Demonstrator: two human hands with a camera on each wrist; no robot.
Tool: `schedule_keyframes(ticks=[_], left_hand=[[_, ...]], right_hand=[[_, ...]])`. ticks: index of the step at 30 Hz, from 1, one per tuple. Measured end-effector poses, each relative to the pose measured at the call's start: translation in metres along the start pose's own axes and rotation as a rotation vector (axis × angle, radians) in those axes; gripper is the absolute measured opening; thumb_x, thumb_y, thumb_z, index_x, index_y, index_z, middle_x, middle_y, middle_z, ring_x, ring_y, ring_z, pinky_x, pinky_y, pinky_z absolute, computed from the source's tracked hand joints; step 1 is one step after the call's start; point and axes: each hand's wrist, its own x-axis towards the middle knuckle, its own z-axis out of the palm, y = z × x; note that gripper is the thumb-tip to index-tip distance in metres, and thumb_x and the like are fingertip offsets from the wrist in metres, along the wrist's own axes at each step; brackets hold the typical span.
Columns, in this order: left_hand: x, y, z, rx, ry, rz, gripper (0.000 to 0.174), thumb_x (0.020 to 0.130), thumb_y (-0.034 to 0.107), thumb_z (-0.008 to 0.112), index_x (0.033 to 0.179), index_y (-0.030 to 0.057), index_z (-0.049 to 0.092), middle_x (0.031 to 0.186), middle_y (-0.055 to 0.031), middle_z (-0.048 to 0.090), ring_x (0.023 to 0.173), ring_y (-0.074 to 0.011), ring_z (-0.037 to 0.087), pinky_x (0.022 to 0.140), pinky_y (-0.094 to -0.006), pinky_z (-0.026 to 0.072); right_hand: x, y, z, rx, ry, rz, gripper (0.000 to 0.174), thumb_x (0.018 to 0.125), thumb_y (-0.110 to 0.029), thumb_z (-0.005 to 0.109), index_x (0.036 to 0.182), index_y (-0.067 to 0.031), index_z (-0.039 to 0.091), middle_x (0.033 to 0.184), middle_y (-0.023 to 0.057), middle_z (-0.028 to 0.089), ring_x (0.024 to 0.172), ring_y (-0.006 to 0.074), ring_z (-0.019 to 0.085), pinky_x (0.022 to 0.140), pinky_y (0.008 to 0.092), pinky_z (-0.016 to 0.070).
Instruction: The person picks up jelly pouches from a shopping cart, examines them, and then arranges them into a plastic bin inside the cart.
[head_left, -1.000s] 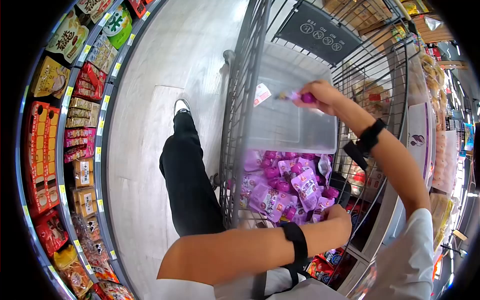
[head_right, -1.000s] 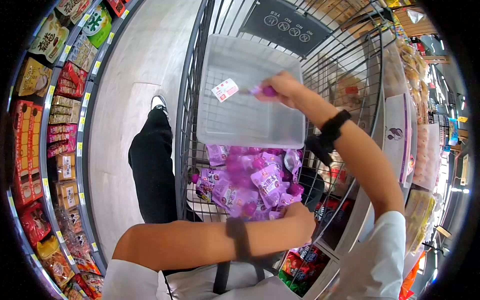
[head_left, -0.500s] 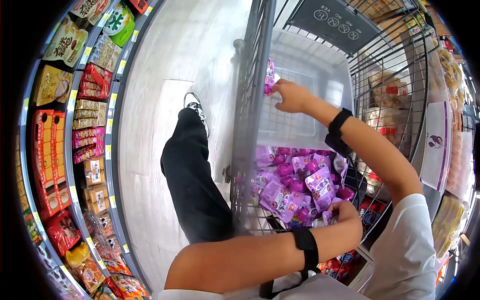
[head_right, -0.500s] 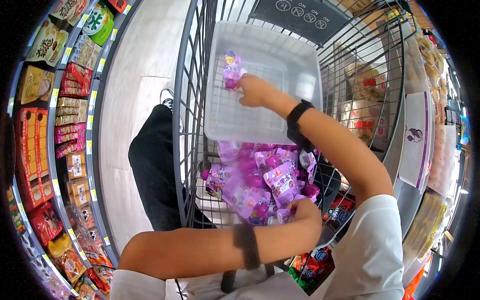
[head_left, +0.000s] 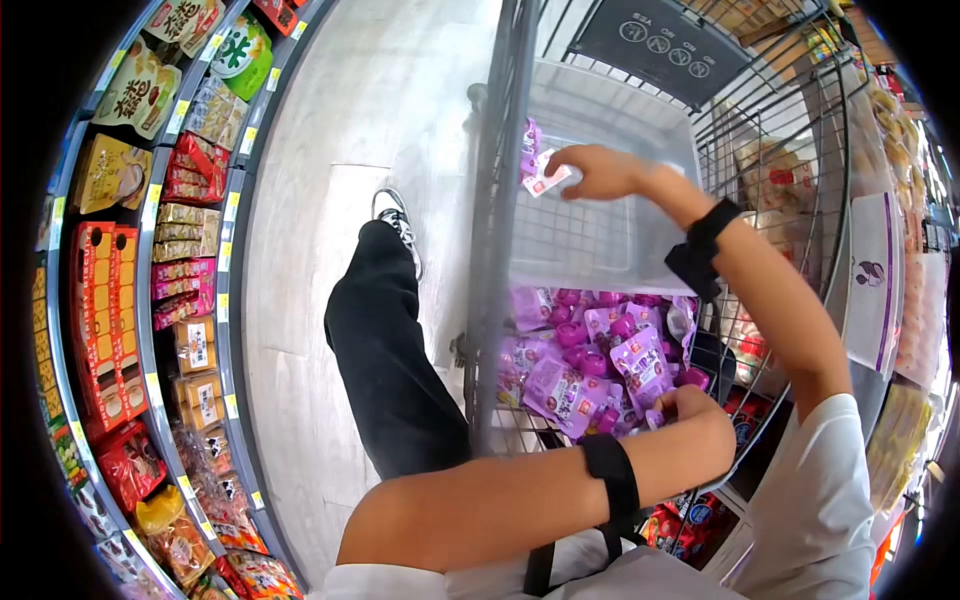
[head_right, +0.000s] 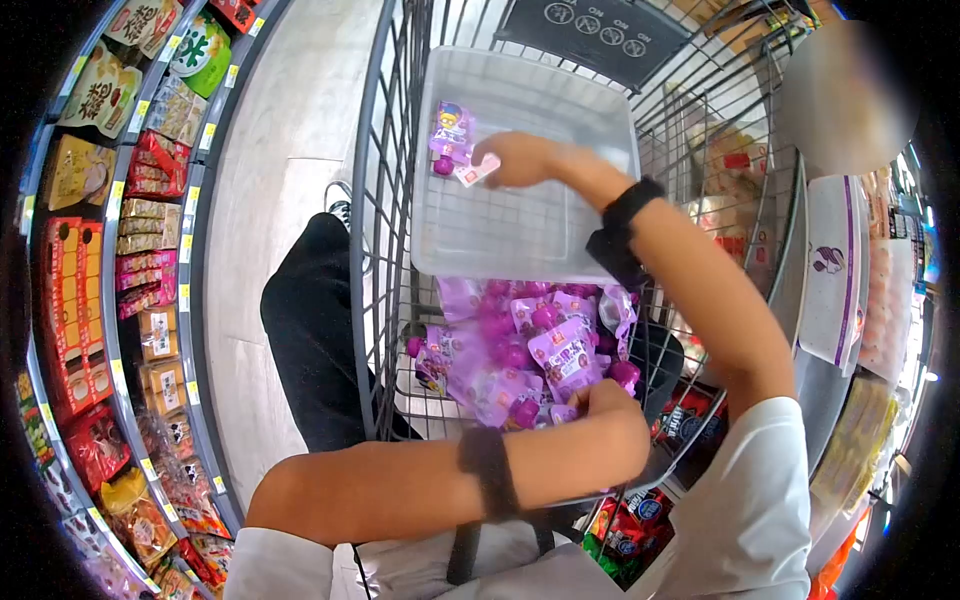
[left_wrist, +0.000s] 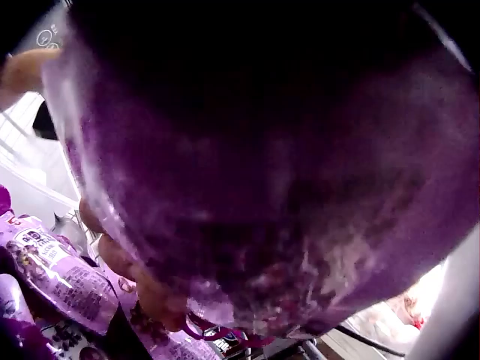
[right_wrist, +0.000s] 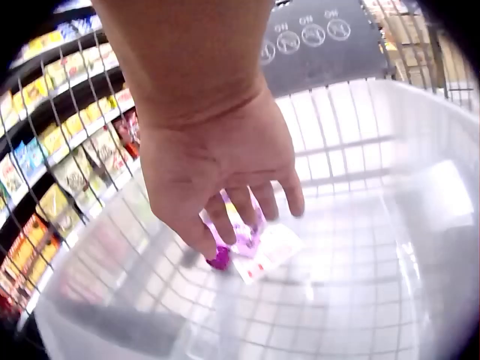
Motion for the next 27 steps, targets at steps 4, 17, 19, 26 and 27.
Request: schedule_keyframes(ticks=[4, 17, 19, 26, 27], left_hand=[[-0.047, -0.025, -0.033, -0.133, 0.081, 0.019, 0.01, 0.077, 0.023, 0.071, 0.079, 0.0151, 0.075, 0.086, -0.0126, 0.072, 0.072, -0.0296, 0.069, 0.059, -0.0459, 0.0548], [-0.12, -0.071, -0.072, -0.258, 0.685, 0.255, 0.063, 0.096, 0.054, 0.045, 0.113, -0.0047, 0.058, 0.098, -0.0242, 0.067, 0.093, -0.0345, 0.066, 0.084, -0.0413, 0.0485], [-0.174, -0.045, -0.075, -0.383, 0.696, 0.167, 0.054, 0.097, 0.052, 0.047, 0.105, -0.0004, 0.059, 0.088, -0.0209, 0.065, 0.082, -0.0286, 0.064, 0.077, -0.0389, 0.0475], [-0.337, 0.035, -0.094, -0.173, 0.914, 0.125, 0.041, 0.098, 0.042, 0.052, 0.097, 0.0014, 0.057, 0.07, -0.0122, 0.056, 0.065, -0.0195, 0.054, 0.064, -0.0337, 0.0449], [-0.354, 0.047, -0.096, -0.129, 0.958, 0.105, 0.039, 0.098, 0.04, 0.052, 0.096, 0.0013, 0.056, 0.069, -0.0115, 0.055, 0.062, -0.0189, 0.053, 0.061, -0.0335, 0.0437]], right_hand=[[-0.072, -0.02, -0.061, 0.223, 0.178, -0.021, 0.031, 0.089, -0.015, 0.062, 0.119, -0.005, 0.061, 0.114, 0.0087, 0.065, 0.106, 0.017, 0.06, 0.091, 0.033, 0.0475], [-0.473, -0.212, -0.178, 0.206, 1.122, 0.126, 0.012, 0.09, -0.003, 0.065, 0.101, 0.0012, 0.068, 0.094, 0.0104, 0.069, 0.088, 0.0177, 0.068, 0.078, 0.0295, 0.0562], [-0.535, -0.249, -0.179, -0.053, 1.321, 0.116, 0.011, 0.088, -0.006, 0.067, 0.096, 0.0008, 0.069, 0.08, 0.0087, 0.069, 0.073, 0.0161, 0.068, 0.066, 0.0288, 0.0559], [-0.796, -0.3, -0.16, -0.643, 1.451, 0.797, 0.024, 0.095, -0.023, 0.058, 0.107, -0.0036, 0.065, 0.094, 0.006, 0.066, 0.086, 0.0122, 0.063, 0.075, 0.0268, 0.0502], [-0.816, -0.304, -0.155, -0.672, 1.461, 0.846, 0.023, 0.095, -0.022, 0.059, 0.106, -0.0034, 0.066, 0.092, 0.0059, 0.066, 0.085, 0.0122, 0.063, 0.074, 0.0268, 0.0503]])
